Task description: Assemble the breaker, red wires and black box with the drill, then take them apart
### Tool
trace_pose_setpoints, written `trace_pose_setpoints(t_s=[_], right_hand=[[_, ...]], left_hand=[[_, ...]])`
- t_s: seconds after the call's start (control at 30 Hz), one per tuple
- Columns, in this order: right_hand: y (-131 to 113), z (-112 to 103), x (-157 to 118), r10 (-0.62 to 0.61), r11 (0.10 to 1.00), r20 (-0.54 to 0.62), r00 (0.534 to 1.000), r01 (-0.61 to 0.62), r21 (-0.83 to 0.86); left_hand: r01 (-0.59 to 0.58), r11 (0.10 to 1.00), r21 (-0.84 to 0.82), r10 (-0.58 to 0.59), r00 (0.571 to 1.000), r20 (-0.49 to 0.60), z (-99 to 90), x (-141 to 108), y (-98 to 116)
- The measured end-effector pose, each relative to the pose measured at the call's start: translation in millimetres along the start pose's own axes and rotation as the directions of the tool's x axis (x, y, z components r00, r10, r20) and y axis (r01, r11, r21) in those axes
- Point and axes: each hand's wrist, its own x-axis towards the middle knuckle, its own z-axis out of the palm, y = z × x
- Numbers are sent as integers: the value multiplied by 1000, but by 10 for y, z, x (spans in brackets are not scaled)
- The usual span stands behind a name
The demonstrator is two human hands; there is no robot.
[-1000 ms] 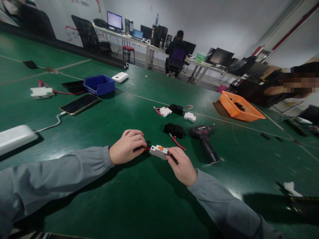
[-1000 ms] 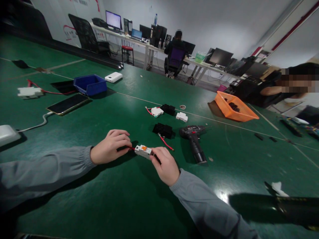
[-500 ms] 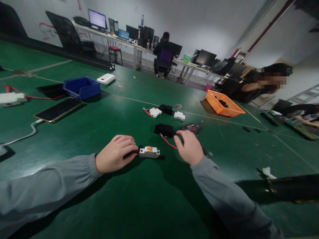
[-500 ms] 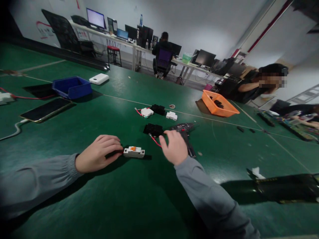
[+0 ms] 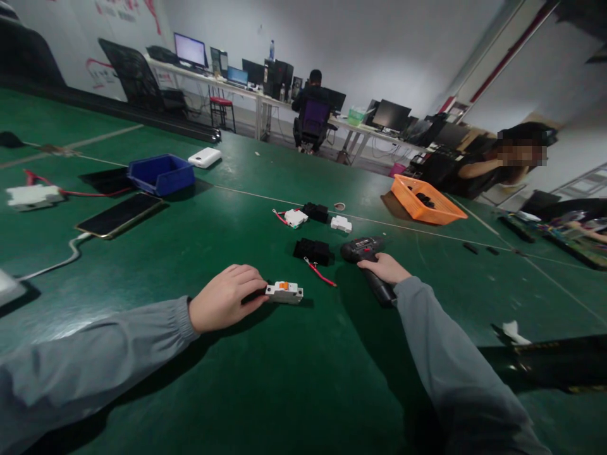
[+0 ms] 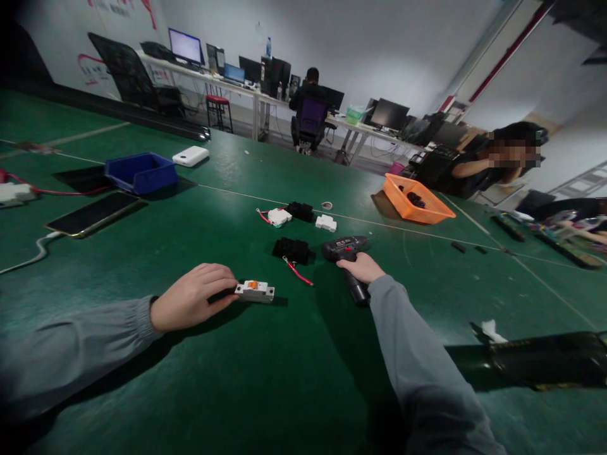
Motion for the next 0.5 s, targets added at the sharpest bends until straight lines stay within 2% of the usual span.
trace_pose_setpoints(t_s=[0.13,0.23,0.3,0.37,0.43,0.5], right_hand=[[-6,-73,-29,-82,989,35,996,77,123],[-113,-142,-152,-170,919,27,985,149,364],[-269,-186,-346,-217,792,9,976,171,586],[-474,-231,-632,-300,568,47,953,139,811],[-680,-269,-968,-443,359,120,888,54,932],[-838,-279,-1296,-550,278,210,808,-60,959]], left_hand=[[31,999,-20,-31,1000,2,1,11,-16],[67,998,6,-66,997,-37,-5,29,-111],[100,994,46,-96,993,-74,-3,37,-202],[146,986,84,-138,986,-96,5,36,-284],[181,978,105,-170,980,-105,15,29,-335],[183,977,107,-172,980,-103,24,20,-351]])
